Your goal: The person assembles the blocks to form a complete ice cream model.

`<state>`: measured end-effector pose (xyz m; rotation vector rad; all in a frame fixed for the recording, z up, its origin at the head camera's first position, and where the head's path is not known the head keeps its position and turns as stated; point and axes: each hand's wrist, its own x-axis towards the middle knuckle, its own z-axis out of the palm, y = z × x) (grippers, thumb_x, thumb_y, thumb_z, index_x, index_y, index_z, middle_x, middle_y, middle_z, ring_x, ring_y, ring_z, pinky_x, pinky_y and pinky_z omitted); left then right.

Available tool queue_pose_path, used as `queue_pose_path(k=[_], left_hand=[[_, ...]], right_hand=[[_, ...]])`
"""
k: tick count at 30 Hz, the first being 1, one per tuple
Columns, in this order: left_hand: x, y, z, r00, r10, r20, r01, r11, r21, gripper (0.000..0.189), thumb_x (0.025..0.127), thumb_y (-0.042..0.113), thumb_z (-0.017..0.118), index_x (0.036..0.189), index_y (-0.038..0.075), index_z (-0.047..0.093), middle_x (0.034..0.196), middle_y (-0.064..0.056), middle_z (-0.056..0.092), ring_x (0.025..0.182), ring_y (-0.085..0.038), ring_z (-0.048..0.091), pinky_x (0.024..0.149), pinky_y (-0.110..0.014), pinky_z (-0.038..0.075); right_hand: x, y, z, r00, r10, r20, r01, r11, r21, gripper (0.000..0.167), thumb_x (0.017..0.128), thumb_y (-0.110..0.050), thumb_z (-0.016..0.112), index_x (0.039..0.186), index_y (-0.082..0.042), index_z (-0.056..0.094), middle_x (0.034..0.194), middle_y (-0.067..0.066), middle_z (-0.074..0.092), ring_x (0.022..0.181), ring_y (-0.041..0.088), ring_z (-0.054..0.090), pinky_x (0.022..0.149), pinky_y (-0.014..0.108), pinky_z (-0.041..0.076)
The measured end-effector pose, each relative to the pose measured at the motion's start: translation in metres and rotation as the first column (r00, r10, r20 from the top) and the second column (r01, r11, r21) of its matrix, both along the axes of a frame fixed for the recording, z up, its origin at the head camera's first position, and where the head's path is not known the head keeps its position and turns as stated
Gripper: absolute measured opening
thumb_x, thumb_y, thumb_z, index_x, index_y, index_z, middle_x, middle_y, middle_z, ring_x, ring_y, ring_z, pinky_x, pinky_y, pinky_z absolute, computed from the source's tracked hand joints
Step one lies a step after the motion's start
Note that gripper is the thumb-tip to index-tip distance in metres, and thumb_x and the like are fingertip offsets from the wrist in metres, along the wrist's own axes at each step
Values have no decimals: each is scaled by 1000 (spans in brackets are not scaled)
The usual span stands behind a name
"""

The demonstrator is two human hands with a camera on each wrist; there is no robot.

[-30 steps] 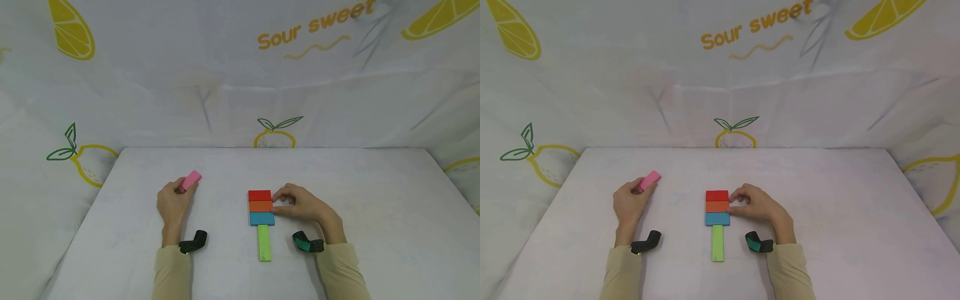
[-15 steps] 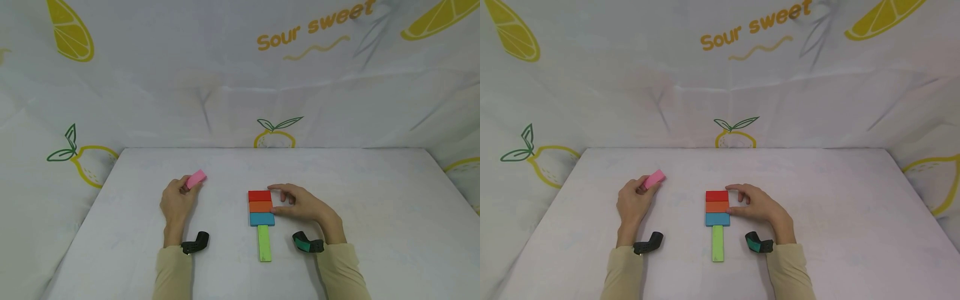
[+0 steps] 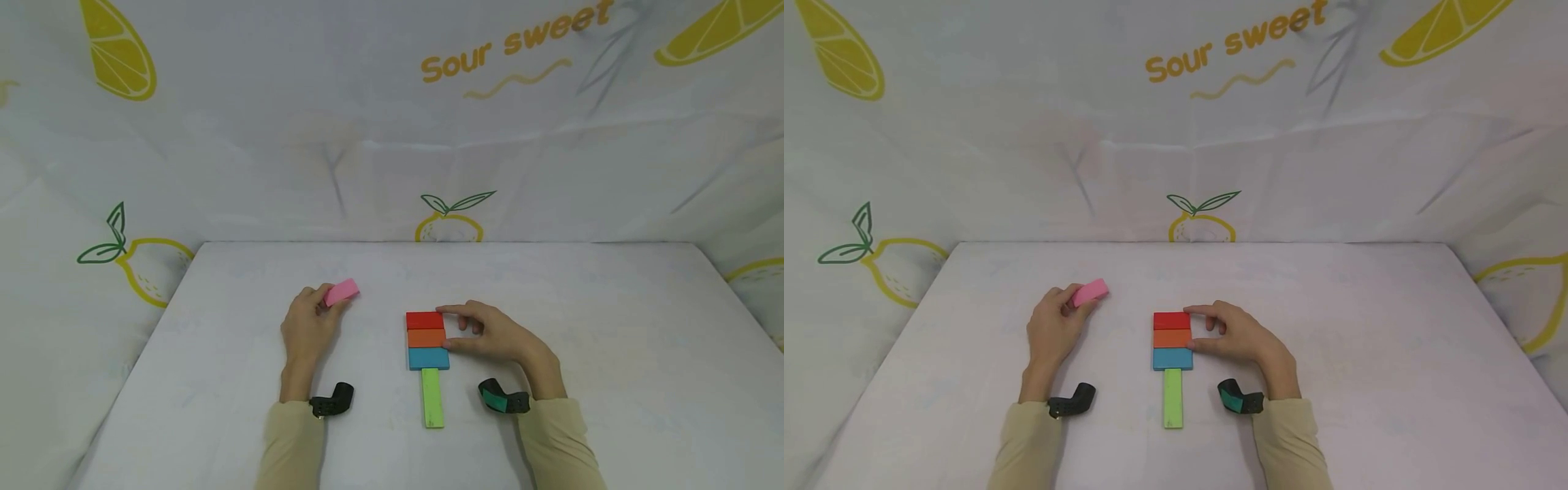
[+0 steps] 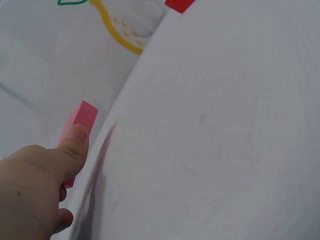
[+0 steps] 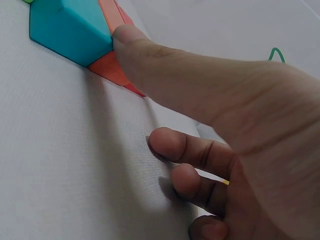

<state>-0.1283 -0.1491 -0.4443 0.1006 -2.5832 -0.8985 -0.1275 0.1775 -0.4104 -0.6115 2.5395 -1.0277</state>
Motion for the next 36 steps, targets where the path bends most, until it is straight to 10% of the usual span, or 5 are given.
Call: queue_pose_path(k=[18, 36], left_hand=[[1, 34, -1, 983, -181, -33, 177, 979, -105, 34, 83, 32, 84, 111, 13, 77, 81, -5, 62, 74, -17, 50, 62, -25, 37], [5, 61, -2, 979, -198, -40, 188, 965, -185, 37, 85, 33, 81, 117, 15, 78, 86, -3, 66, 77, -18, 51, 64, -22, 31]], right_hand=[[-1, -2, 1, 1000, -7, 15, 7, 1000, 22, 56, 87, -32, 80, 138, -15, 64, 94, 1, 53, 87, 16, 46, 70, 23, 39], [-1, -2, -2, 1000, -17, 13, 17, 999, 34, 57, 87, -32, 80, 139, -17, 63, 94, 1, 54, 88, 17, 47, 70, 24, 41]])
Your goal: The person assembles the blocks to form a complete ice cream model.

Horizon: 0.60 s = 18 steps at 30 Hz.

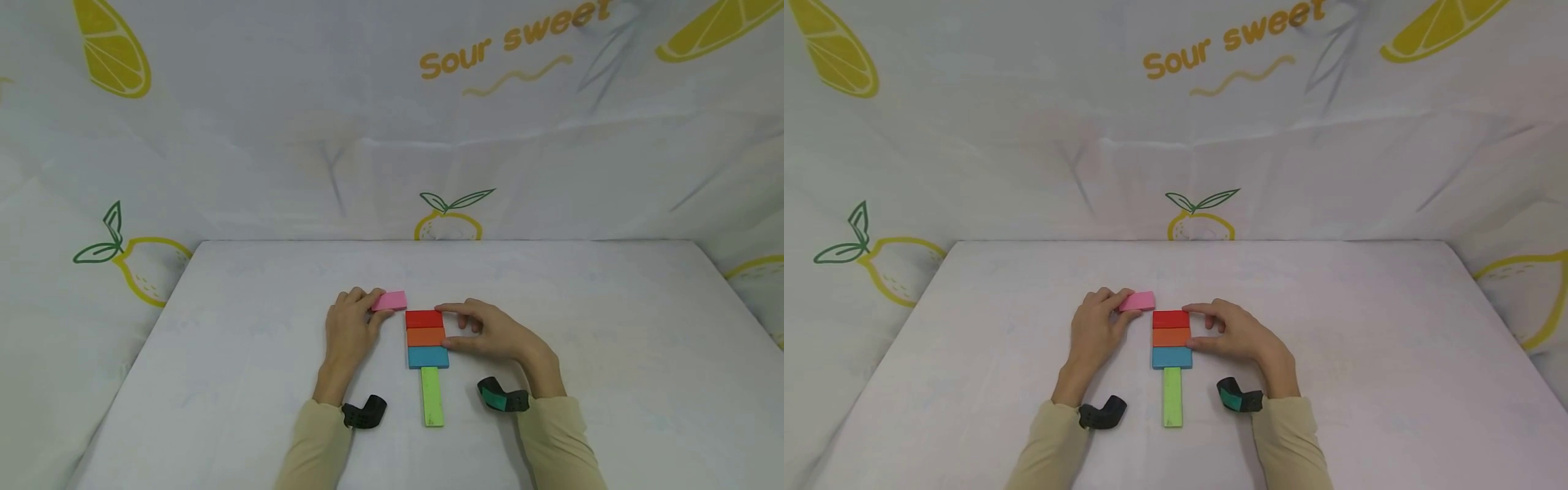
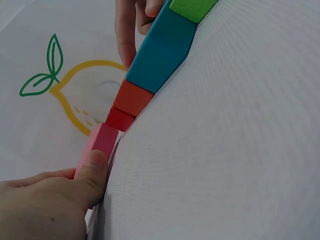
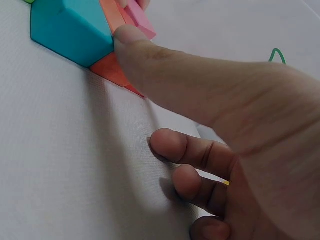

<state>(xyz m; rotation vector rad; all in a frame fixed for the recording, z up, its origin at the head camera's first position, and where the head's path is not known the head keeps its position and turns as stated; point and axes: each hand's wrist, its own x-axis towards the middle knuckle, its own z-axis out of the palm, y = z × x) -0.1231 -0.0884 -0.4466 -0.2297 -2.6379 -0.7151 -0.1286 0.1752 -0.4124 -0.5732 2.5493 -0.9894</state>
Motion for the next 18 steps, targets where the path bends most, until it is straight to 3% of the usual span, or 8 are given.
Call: queue_pose_path(k=[18], left_hand=[[0, 4, 0, 998, 2, 69, -1, 1000, -14, 40, 84, 37, 81, 119, 19, 78, 87, -3, 65, 78, -19, 50, 66, -25, 30]], right_hand=[[0, 0, 1, 1000, 3, 0, -3, 1000, 2, 57, 87, -32, 80, 139, -16, 62, 94, 1, 53, 88, 17, 47, 71, 24, 41]])
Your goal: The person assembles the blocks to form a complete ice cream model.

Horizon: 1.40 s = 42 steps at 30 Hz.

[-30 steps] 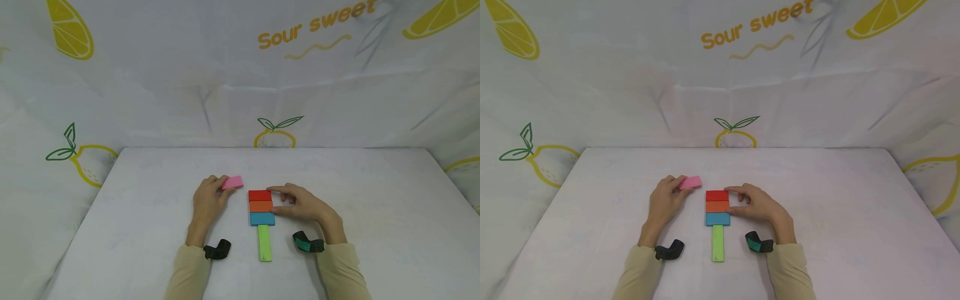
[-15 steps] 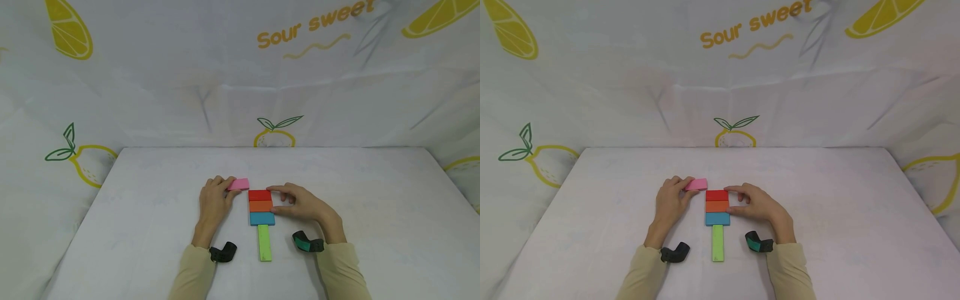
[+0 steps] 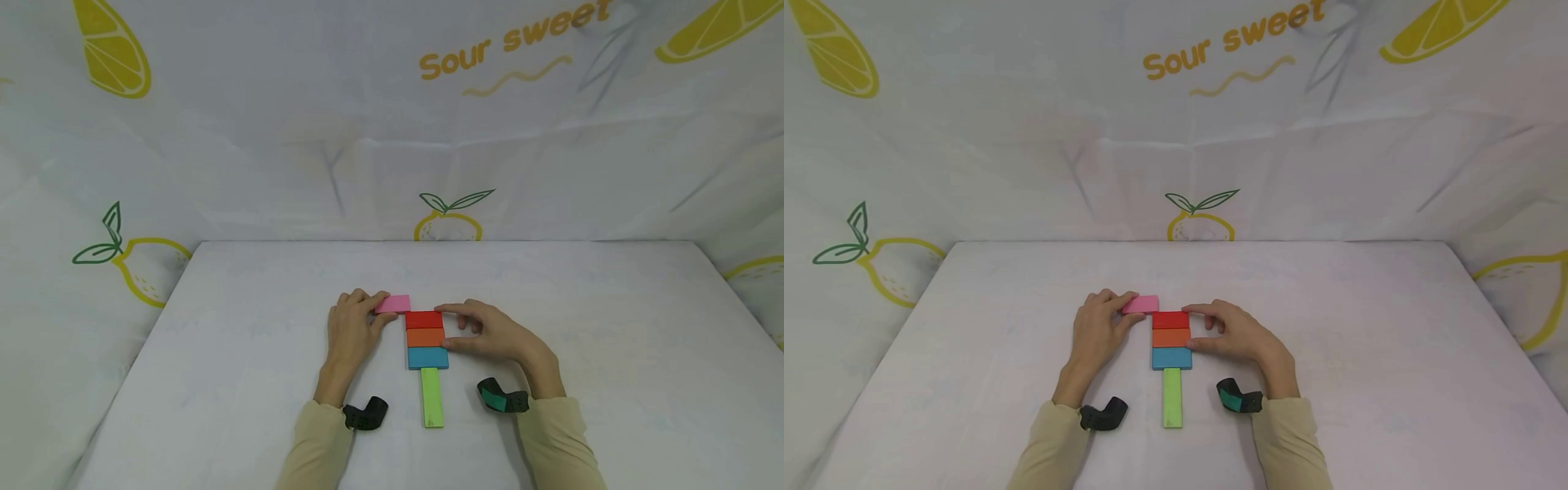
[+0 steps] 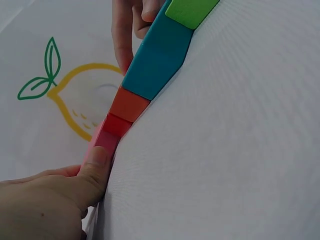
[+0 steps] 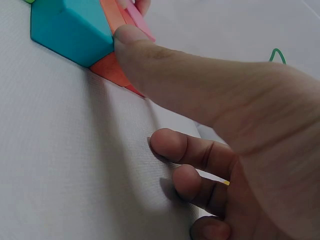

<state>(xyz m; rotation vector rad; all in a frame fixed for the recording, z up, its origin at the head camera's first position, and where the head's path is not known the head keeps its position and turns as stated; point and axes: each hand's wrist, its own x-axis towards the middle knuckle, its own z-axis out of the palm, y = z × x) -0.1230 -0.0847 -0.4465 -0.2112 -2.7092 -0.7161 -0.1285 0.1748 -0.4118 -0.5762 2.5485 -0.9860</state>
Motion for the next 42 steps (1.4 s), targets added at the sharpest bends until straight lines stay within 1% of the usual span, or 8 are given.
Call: queue_pose_path(k=[14, 21, 25, 28, 31, 33, 38, 42], left_hand=[[0, 0, -4, 999, -8, 35, 4, 993, 116, 39, 83, 26, 84, 120, 14, 77, 90, -6, 62, 84, -21, 51, 72, -30, 30], [0, -7, 1, 989, -69, 130, 44, 982, 182, 43, 87, 27, 81, 128, 17, 73, 100, -9, 62, 91, -22, 54, 77, -33, 31], [-2, -16, 1, 979, -116, 167, 68, 960, 270, 48, 86, 25, 82, 132, 15, 70, 103, -9, 61, 93, -19, 54, 81, -33, 41], [-4, -22, 0, 983, -117, 144, 58, 931, 360, 41, 86, 19, 80, 125, 9, 73, 100, -10, 63, 90, -19, 56, 81, -33, 49], [-5, -25, 0, 989, -100, 112, 45, 907, 420, 30, 85, 12, 76, 115, 5, 76, 96, -11, 65, 86, -19, 58, 81, -33, 50], [-5, -26, 0, 989, -96, 108, 41, 904, 425, 27, 85, 10, 75, 112, 5, 76, 95, -10, 65, 85, -19, 57, 81, -33, 49], [-5, -24, -1, 988, -103, 114, 50, 918, 394, 26, 86, 9, 73, 112, 5, 76, 95, -10, 65, 86, -19, 56, 82, -33, 48], [-5, -23, -1, 988, -97, 123, 40, 917, 397, 26, 86, 8, 73, 112, 6, 77, 96, -10, 65, 87, -19, 56, 82, -34, 48]], right_hand=[[1, -1, 0, 1000, -7, 7, 7, 1000, 8, 56, 88, -32, 80, 139, -16, 62, 95, 2, 53, 89, 17, 47, 71, 25, 41], [1, 0, 1, 1000, -8, 11, 8, 1000, 2, 56, 88, -33, 80, 139, -17, 62, 95, 2, 53, 89, 17, 47, 71, 25, 40], [1, 0, 0, 1000, -10, 13, 10, 1000, -2, 56, 87, -33, 80, 139, -17, 62, 96, 2, 53, 89, 17, 47, 71, 25, 40], [1, 0, -1, 1000, -10, 15, 10, 1000, -3, 56, 88, -32, 80, 139, -17, 62, 96, 2, 53, 89, 16, 47, 70, 25, 40], [2, 0, -1, 1000, -14, 18, 14, 1000, -2, 57, 87, -32, 80, 139, -16, 62, 96, 1, 53, 89, 16, 47, 70, 25, 41], [2, 1, -1, 1000, -15, 20, 15, 1000, -3, 58, 88, -32, 80, 139, -15, 61, 96, 1, 53, 89, 16, 47, 70, 25, 41], [2, 1, -1, 999, -26, 29, 26, 1000, -6, 57, 87, -32, 80, 138, -13, 61, 96, 1, 54, 88, 17, 47, 70, 25, 41], [2, 0, 0, 999, -36, 32, 36, 999, -3, 56, 87, -32, 80, 136, -12, 62, 96, 2, 54, 89, 17, 47, 70, 25, 40]])
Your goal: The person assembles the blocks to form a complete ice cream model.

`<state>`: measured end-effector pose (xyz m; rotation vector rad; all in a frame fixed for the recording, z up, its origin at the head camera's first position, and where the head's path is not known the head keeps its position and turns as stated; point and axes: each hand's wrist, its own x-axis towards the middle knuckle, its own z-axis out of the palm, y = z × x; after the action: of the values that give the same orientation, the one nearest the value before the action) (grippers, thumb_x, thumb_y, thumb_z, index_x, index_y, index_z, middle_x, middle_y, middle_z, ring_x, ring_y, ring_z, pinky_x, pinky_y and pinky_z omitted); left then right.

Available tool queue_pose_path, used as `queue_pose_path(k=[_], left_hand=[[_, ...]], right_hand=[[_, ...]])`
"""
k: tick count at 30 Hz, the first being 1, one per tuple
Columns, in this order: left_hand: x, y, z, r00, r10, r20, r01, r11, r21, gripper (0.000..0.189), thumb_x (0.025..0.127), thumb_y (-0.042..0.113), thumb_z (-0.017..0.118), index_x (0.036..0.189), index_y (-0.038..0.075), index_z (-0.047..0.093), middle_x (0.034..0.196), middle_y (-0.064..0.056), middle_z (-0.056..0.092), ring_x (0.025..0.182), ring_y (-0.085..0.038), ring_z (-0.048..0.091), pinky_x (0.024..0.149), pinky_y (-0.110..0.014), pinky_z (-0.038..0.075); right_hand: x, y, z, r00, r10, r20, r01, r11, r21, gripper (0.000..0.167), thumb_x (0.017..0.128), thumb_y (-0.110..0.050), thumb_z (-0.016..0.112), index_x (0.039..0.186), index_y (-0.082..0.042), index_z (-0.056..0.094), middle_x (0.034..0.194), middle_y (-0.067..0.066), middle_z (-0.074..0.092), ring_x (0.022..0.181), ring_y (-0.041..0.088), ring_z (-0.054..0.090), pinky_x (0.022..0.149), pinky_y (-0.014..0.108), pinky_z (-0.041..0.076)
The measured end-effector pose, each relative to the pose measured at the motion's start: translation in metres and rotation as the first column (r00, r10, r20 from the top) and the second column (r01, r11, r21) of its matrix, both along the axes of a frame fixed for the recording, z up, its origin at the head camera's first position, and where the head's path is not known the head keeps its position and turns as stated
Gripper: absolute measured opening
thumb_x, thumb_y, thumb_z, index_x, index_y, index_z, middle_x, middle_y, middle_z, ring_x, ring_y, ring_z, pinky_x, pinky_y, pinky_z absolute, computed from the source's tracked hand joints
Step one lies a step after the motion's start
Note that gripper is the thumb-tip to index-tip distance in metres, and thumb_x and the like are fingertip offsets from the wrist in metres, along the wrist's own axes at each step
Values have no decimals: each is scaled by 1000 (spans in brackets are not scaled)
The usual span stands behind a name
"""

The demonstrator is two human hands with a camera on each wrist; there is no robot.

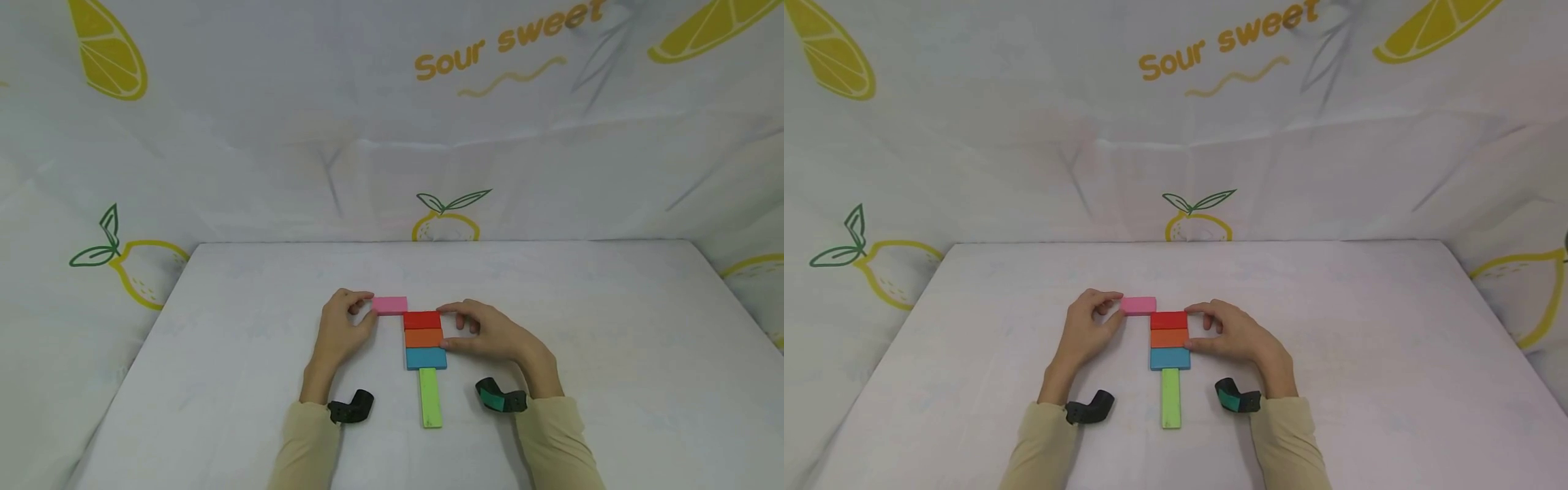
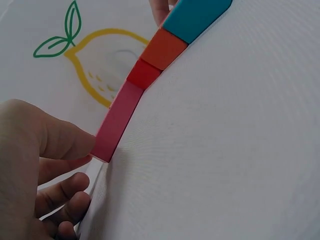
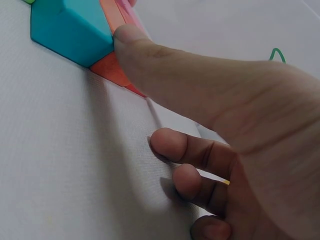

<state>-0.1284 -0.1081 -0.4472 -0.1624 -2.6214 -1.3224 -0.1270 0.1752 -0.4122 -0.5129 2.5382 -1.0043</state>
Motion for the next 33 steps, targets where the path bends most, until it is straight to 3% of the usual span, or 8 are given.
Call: queue_pose_path(k=[25, 33], left_hand=[[2, 10, 3, 999, -21, -49, 18, 998, -65, 25, 90, 10, 69, 113, 7, 78, 95, -10, 68, 83, -20, 57, 75, -31, 44], [4, 20, 4, 998, -26, -64, 19, 994, -105, 26, 91, 15, 69, 115, 10, 79, 95, -8, 69, 84, -20, 58, 77, -32, 34]], right_hand=[[-1, 0, 0, 1000, -8, 11, 8, 1000, 7, 56, 87, -32, 80, 136, -13, 63, 96, 2, 53, 90, 18, 47, 71, 26, 40], [-1, -2, 0, 1000, -7, 12, 7, 1000, 0, 55, 87, -32, 81, 136, -12, 63, 97, 2, 54, 90, 17, 48, 70, 25, 41]])
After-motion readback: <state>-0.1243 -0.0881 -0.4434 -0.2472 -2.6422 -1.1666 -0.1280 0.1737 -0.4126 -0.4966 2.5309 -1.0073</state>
